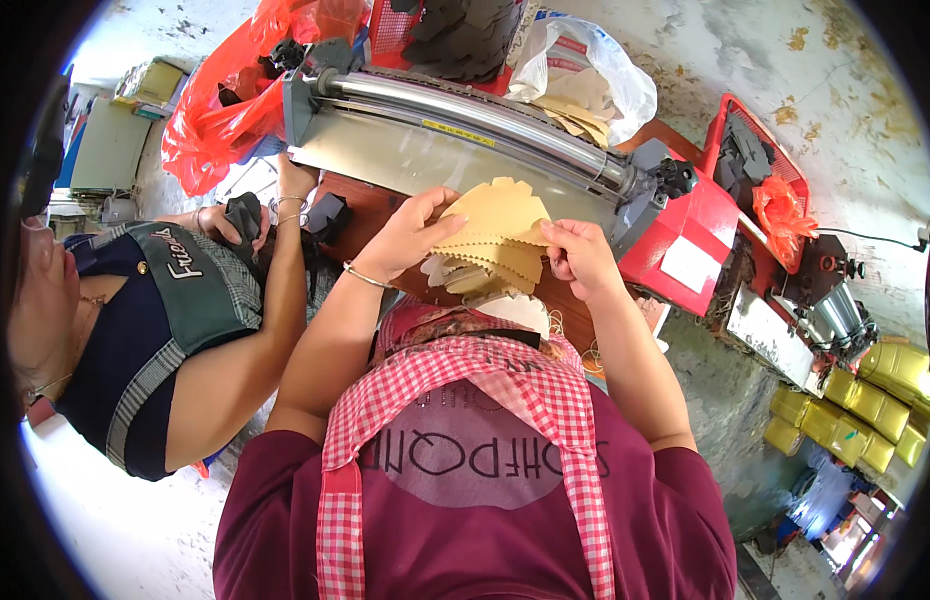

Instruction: Feeding pre-cut leather shoe components into a roller machine for adhesive application or processing.

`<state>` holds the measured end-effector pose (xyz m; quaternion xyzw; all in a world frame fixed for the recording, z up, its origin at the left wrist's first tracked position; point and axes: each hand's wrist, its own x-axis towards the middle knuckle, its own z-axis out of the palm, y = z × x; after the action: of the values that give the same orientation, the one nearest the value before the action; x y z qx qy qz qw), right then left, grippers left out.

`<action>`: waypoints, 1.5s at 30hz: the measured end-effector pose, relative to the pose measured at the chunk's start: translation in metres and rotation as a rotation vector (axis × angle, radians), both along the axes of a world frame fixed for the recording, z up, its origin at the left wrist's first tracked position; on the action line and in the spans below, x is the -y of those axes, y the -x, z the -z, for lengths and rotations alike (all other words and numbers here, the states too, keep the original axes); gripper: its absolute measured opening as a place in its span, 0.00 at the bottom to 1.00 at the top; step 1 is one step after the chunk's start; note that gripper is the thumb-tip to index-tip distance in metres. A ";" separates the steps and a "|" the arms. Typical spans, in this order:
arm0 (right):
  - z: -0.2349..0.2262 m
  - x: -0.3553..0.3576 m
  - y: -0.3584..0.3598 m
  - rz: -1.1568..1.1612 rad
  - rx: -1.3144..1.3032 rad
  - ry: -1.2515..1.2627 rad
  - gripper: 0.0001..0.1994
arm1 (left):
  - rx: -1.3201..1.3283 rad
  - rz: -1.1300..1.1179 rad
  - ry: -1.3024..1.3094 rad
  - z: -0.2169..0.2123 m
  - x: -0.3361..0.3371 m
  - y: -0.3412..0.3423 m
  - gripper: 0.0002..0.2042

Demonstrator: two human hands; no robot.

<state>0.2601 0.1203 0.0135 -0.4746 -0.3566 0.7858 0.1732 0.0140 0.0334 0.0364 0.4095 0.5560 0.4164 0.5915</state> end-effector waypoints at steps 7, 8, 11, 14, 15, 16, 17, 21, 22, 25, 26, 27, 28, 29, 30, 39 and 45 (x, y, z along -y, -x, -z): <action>0.010 -0.019 0.002 0.249 -0.066 0.160 0.08 | 0.145 -0.014 0.059 0.005 0.008 0.010 0.11; 0.011 -0.021 0.003 0.348 -0.044 0.143 0.09 | 0.080 -0.030 0.038 0.011 0.005 0.011 0.10; -0.013 -0.012 0.019 0.353 -0.014 0.017 0.13 | -0.245 -0.050 -0.009 0.023 -0.004 0.013 0.12; -0.015 -0.001 0.009 0.046 0.130 -0.242 0.16 | -0.608 -0.004 -0.052 0.009 -0.013 0.003 0.17; -0.006 0.000 0.006 -0.100 0.229 -0.440 0.14 | -0.716 0.031 -0.070 0.003 -0.015 0.002 0.18; 0.000 0.001 0.004 -0.247 0.328 -0.638 0.13 | -0.715 0.031 -0.071 0.008 -0.015 0.004 0.18; 0.006 -0.001 0.002 -0.174 0.162 -0.378 0.11 | -0.551 0.033 0.038 0.017 -0.013 0.009 0.18; 0.006 -0.013 0.003 -0.040 -0.025 0.085 0.09 | 0.065 -0.141 0.025 0.016 -0.005 -0.002 0.19; 0.004 -0.013 0.009 0.125 -0.001 0.071 0.09 | 0.065 -0.140 0.025 0.021 -0.005 0.001 0.19; -0.011 -0.011 0.023 0.381 0.077 -0.010 0.12 | -0.304 -0.054 -0.050 0.024 -0.008 0.010 0.18; -0.010 -0.008 0.020 0.377 0.076 -0.011 0.12 | -0.415 -0.034 0.000 0.019 -0.010 0.010 0.16; -0.010 -0.005 0.015 0.100 0.127 -0.205 0.13 | -0.524 -0.013 0.051 0.012 -0.011 0.008 0.15; -0.012 -0.002 0.013 -0.179 0.177 -0.396 0.13 | -0.524 -0.016 0.051 0.010 -0.011 0.009 0.15; -0.014 0.000 0.013 -0.130 0.151 -0.236 0.13 | -0.445 -0.005 0.083 0.009 -0.010 0.010 0.14; -0.007 -0.006 0.009 -0.130 0.151 -0.238 0.13 | -0.366 0.006 0.113 0.007 -0.011 0.010 0.13; -0.004 -0.008 0.016 0.106 0.110 -0.249 0.10 | -0.208 -0.031 0.061 0.013 -0.008 0.007 0.13; 0.015 -0.020 0.006 0.018 0.058 -0.004 0.11 | 0.048 -0.028 0.016 0.001 -0.005 0.003 0.11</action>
<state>0.2539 0.1404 -0.0015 -0.5002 -0.3588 0.7694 0.1705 0.0113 0.0387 0.0355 0.3867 0.5508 0.4297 0.6021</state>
